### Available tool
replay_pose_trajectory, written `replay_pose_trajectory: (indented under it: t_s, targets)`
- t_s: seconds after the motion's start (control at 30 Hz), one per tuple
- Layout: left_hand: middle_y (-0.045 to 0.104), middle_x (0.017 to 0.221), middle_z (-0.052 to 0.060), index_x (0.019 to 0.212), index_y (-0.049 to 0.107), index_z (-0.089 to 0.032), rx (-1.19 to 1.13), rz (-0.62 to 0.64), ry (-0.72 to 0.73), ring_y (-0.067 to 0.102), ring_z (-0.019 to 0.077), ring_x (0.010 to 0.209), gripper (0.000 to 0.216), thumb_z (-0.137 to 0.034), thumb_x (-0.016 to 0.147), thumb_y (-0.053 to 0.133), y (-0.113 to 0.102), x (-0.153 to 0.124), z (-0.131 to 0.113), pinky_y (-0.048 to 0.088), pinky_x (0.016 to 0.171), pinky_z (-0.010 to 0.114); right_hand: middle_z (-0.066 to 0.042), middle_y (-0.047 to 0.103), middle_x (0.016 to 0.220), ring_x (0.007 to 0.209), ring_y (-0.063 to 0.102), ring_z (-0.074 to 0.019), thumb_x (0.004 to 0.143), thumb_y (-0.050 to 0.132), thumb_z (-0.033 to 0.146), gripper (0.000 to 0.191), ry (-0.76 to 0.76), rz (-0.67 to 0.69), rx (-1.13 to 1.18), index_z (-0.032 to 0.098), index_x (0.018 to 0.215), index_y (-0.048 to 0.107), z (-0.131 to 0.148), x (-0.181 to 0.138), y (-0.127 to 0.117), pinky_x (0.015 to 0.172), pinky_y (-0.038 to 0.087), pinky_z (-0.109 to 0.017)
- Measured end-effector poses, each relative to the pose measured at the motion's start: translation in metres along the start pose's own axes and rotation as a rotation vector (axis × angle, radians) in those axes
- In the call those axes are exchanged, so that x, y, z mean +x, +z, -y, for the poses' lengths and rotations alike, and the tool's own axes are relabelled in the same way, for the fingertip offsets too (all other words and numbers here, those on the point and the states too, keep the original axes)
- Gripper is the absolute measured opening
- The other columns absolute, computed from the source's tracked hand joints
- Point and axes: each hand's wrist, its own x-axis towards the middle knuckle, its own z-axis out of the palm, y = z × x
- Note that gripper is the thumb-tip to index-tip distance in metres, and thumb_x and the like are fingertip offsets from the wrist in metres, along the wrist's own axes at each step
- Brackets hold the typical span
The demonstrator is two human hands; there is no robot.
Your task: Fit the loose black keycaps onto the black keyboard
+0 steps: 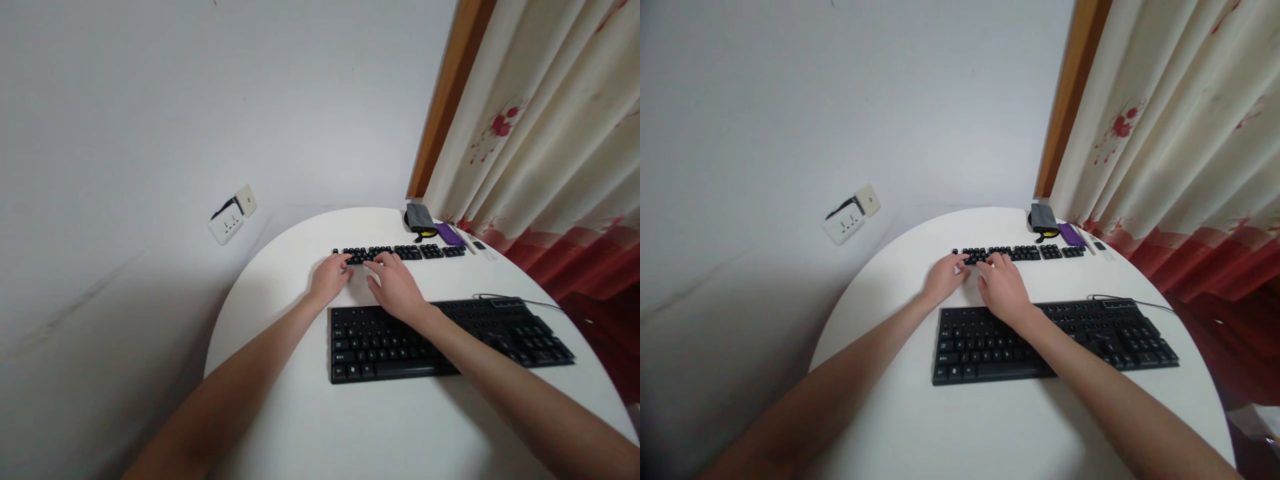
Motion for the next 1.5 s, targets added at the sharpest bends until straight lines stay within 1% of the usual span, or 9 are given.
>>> replay_pose_trajectory:
  t_s: [0.13, 0.33, 0.53, 0.63, 0.73, 0.9, 1.1, 1.27, 1.5]
  targets:
    - [0.066, 0.099, 0.003, 0.122, 0.066, -0.025, 0.052, 0.016, -0.005, 0.063, 0.0189, 0.090, 0.037, -0.022, 0.085, 0.064, -0.002, -0.001, -0.003, 0.048, 0.084, 0.029, -0.013, 0.058, 0.108, 0.104, 0.049, -0.0284, 0.089, 0.056, 0.021, 0.024, -0.007, 0.096, -0.132, 0.018, 0.109, 0.069, -0.011, 0.032, 0.025, 0.088, 0.043, -0.038]
    - [0.062, 0.104, 0.006, 0.119, 0.069, -0.024, 0.110, 0.035, 0.024, 0.063, 0.0195, 0.093, 0.032, -0.025, 0.088, 0.062, -0.001, -0.001, -0.001, 0.049, 0.083, 0.028, -0.013, 0.058, 0.108, 0.104, 0.047, -0.0281, 0.091, 0.055, 0.021, 0.022, -0.046, 0.150, -0.213, 0.020, 0.105, 0.073, -0.019, 0.046, 0.046, 0.082, 0.040, -0.037]
    - [0.064, 0.105, 0.005, 0.095, 0.076, -0.024, 0.156, 0.015, 0.100, 0.062, 0.0188, 0.094, 0.018, -0.022, 0.089, 0.059, -0.010, -0.002, 0.001, 0.048, 0.084, 0.028, -0.011, 0.064, 0.101, 0.100, 0.049, -0.0253, 0.090, 0.058, 0.020, 0.019, -0.124, 0.144, -0.141, 0.019, 0.085, 0.076, -0.022, 0.046, 0.049, 0.084, 0.039, -0.035]
    - [0.069, 0.099, 0.006, 0.087, 0.077, -0.024, 0.207, 0.076, 0.123, 0.063, 0.0210, 0.095, 0.020, -0.022, 0.090, 0.057, -0.018, -0.004, -0.002, 0.048, 0.083, 0.030, -0.009, 0.068, 0.093, 0.094, 0.053, -0.0229, 0.089, 0.058, 0.014, 0.020, -0.171, 0.187, -0.079, 0.017, 0.081, 0.075, -0.019, 0.045, 0.046, 0.084, 0.039, -0.033]
    - [0.073, 0.092, 0.006, 0.087, 0.078, -0.025, 0.240, 0.143, 0.067, 0.066, 0.0227, 0.093, 0.020, -0.024, 0.090, 0.058, -0.025, -0.007, -0.006, 0.048, 0.079, 0.031, -0.008, 0.070, 0.087, 0.089, 0.057, -0.0214, 0.086, 0.060, 0.010, 0.017, -0.171, 0.226, -0.004, 0.016, 0.079, 0.074, -0.016, 0.042, 0.041, 0.083, 0.041, -0.031]
    - [0.076, 0.088, 0.005, 0.088, 0.079, -0.025, 0.168, 0.235, 0.025, 0.068, 0.0203, 0.084, 0.014, -0.028, 0.084, 0.067, -0.039, -0.010, -0.015, 0.048, 0.075, 0.028, -0.006, 0.070, 0.085, 0.087, 0.059, -0.0211, 0.085, 0.065, 0.015, 0.008, -0.072, 0.119, 0.172, 0.018, 0.083, 0.073, -0.016, 0.022, 0.027, 0.080, 0.044, -0.031]
    - [0.077, 0.084, 0.004, 0.086, 0.079, -0.021, -0.114, 0.351, 0.008, 0.068, 0.0169, 0.075, 0.012, -0.024, 0.077, 0.071, -0.056, -0.019, -0.032, 0.050, 0.073, 0.026, -0.004, 0.068, 0.087, 0.083, 0.059, -0.0192, 0.087, 0.063, 0.017, 0.007, 0.026, -0.004, 0.411, 0.020, 0.088, 0.069, -0.016, -0.033, -0.004, 0.078, 0.047, -0.033]
    - [0.076, 0.083, 0.006, 0.091, 0.078, -0.015, -0.320, 0.571, -0.033, 0.069, 0.0181, 0.076, 0.020, -0.021, 0.074, 0.071, -0.068, -0.029, -0.045, 0.051, 0.067, 0.025, -0.005, 0.068, 0.087, 0.085, 0.061, -0.0211, 0.088, 0.060, 0.017, 0.008, 0.060, -0.024, 0.503, 0.021, 0.085, 0.067, -0.014, -0.069, -0.017, 0.079, 0.050, -0.037]
    - [0.076, 0.084, 0.005, 0.094, 0.078, -0.016, -0.345, 0.835, 0.031, 0.069, 0.0183, 0.079, 0.023, -0.023, 0.074, 0.071, -0.077, -0.037, -0.055, 0.050, 0.071, 0.025, -0.004, 0.068, 0.089, 0.089, 0.061, -0.0198, 0.087, 0.062, 0.013, 0.011, 0.031, -0.006, 0.544, 0.021, 0.088, 0.069, -0.008, -0.075, -0.016, 0.083, 0.050, -0.036]
